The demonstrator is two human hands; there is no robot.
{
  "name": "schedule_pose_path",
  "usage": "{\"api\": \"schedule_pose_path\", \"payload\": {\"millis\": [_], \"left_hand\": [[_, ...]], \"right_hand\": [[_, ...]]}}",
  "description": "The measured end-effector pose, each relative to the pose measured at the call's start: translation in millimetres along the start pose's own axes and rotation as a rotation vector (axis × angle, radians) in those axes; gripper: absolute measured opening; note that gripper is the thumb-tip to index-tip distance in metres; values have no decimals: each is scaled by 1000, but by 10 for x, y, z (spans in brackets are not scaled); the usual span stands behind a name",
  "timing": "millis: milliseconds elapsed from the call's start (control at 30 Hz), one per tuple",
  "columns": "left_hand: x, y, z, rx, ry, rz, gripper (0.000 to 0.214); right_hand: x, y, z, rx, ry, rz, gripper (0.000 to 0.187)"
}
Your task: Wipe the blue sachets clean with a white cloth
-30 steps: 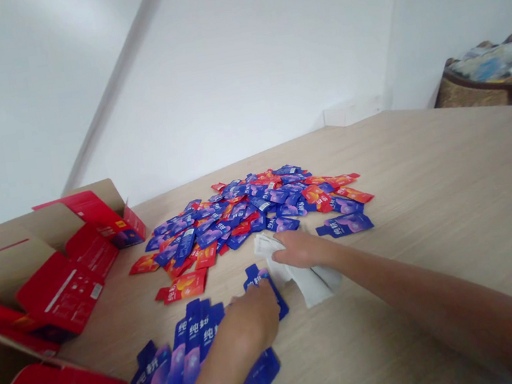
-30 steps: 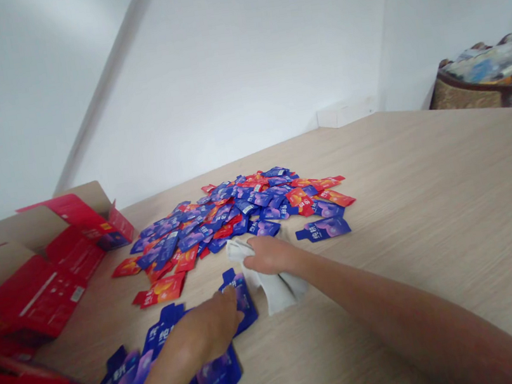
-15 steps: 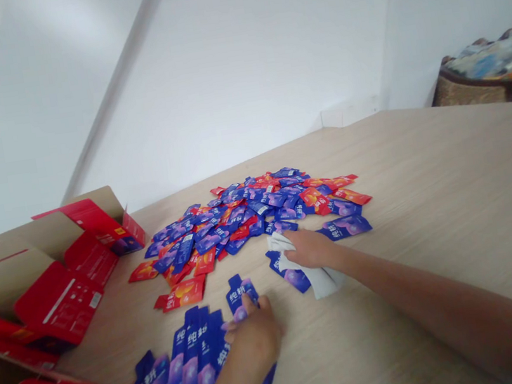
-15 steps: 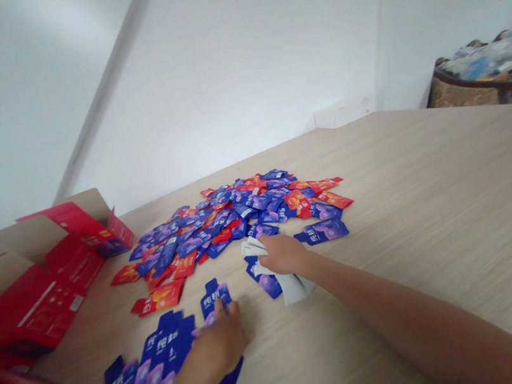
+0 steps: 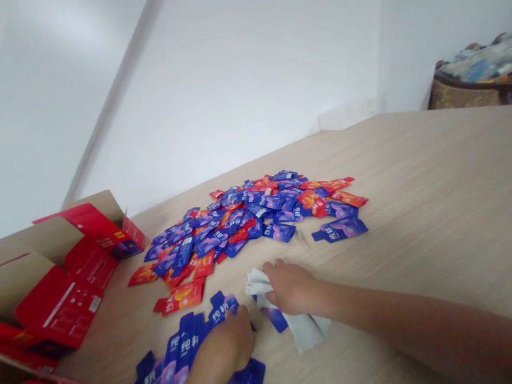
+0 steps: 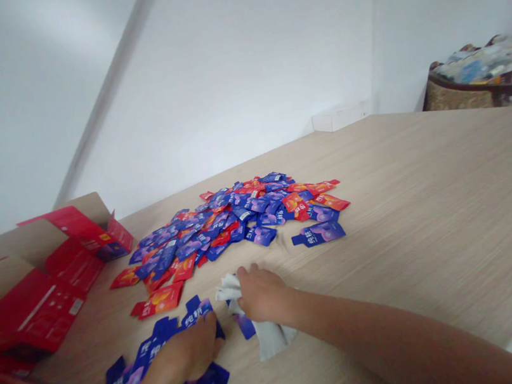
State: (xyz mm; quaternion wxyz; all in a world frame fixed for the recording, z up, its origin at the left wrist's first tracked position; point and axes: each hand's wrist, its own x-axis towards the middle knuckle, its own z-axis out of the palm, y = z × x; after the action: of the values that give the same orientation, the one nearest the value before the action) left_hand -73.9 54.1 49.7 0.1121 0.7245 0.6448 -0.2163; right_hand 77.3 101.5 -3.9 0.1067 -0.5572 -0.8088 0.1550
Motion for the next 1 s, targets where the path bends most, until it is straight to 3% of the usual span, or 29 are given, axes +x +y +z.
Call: {"api": "schedule_pose_path", "payload": {"millis": [200, 367, 467, 600, 800, 1000], "left_hand": [[-33, -280, -34, 25, -46, -27, 47], [-54, -326, -79, 36, -78, 4, 48], [-88, -294, -215, 52, -82, 45, 48], [-129, -203, -334, 42, -77, 47, 48], [-162, 16, -346, 34, -63, 155, 44], [-248, 194, -437, -15, -73, 121, 45]], "right_hand": [[18, 40, -64, 54, 12, 2, 42], [64, 82, -248, 75, 52, -6, 43], [79, 73, -326, 63, 27, -90, 43], [70, 20, -264, 53, -169, -276, 48], [108, -29, -104, 188, -109, -87, 43], [345, 180, -275, 304, -69, -119, 41]]}}
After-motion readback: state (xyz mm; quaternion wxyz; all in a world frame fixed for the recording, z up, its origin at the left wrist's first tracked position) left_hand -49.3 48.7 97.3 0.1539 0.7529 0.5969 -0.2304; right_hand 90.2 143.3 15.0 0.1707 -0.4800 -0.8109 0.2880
